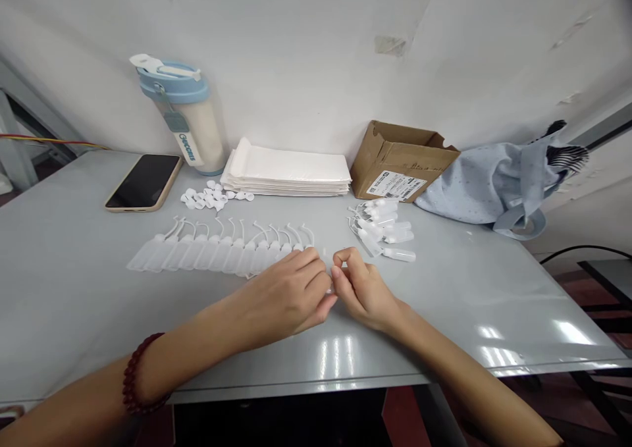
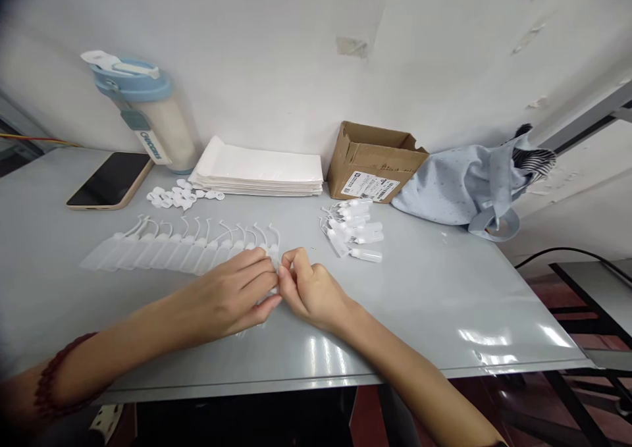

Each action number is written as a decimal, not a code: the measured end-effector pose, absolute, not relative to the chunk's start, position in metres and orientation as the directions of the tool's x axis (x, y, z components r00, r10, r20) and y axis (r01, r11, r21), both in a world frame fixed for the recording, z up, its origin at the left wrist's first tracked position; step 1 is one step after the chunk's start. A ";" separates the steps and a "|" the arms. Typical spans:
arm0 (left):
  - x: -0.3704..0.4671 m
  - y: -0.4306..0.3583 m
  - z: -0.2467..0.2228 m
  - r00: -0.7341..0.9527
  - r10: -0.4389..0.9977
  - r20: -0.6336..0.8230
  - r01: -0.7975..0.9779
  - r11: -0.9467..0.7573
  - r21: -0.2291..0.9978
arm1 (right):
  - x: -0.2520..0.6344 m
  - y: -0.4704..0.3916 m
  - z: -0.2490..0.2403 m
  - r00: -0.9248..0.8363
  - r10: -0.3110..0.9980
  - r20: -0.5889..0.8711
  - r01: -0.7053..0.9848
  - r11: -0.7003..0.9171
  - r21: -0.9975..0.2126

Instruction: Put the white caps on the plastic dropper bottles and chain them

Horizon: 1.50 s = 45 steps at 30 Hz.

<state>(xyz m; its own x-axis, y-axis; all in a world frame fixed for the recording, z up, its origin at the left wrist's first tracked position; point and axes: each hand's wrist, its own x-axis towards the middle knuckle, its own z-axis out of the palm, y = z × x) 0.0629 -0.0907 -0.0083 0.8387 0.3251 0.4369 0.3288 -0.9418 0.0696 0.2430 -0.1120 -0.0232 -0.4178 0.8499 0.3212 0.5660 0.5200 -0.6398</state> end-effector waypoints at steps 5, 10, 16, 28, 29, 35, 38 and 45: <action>0.061 -0.087 -0.005 0.758 0.619 0.205 0.397 -0.688 0.608 | 0.248 -0.110 -0.016 -0.469 0.866 0.174 0.513 0.427 -0.745; 0.056 -0.076 0.004 0.583 0.811 -0.045 0.450 -0.277 0.849 | 0.255 -0.107 -0.013 -0.537 0.816 0.215 0.627 0.557 -0.545; 0.051 -0.071 0.008 0.678 0.716 -0.167 0.445 -0.220 0.868 | 0.255 -0.101 -0.023 -0.639 0.594 0.489 0.706 0.705 0.065; 0.054 -0.085 -0.003 0.808 0.515 0.288 0.355 -0.814 0.459 | 0.259 -0.105 -0.025 -0.668 0.539 0.513 0.729 0.614 0.303; 0.055 -0.085 -0.005 0.806 0.481 0.346 0.344 -0.855 0.387 | 0.259 -0.105 -0.026 -0.662 0.567 0.491 0.733 0.628 0.263; 0.059 -0.084 -0.010 0.838 0.228 0.496 0.316 -0.944 -0.099 | 0.261 -0.100 -0.026 -0.631 0.722 0.285 0.749 0.662 -0.021; 0.059 -0.082 -0.009 0.851 0.203 0.484 0.324 -0.929 -0.180 | 0.262 -0.098 -0.026 -0.615 0.741 0.270 0.747 0.657 -0.101; 0.049 -0.062 -0.012 0.847 0.345 0.405 0.434 -0.888 -0.151 | 0.262 -0.091 -0.027 -0.606 0.702 0.375 0.736 0.673 -0.070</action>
<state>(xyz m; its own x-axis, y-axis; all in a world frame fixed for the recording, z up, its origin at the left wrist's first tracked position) 0.0490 -0.0619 -0.0115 0.8467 0.3447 0.4054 0.4339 -0.8882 -0.1509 0.2624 -0.0906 -0.0273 -0.6062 0.7015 0.3747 0.7360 0.6733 -0.0699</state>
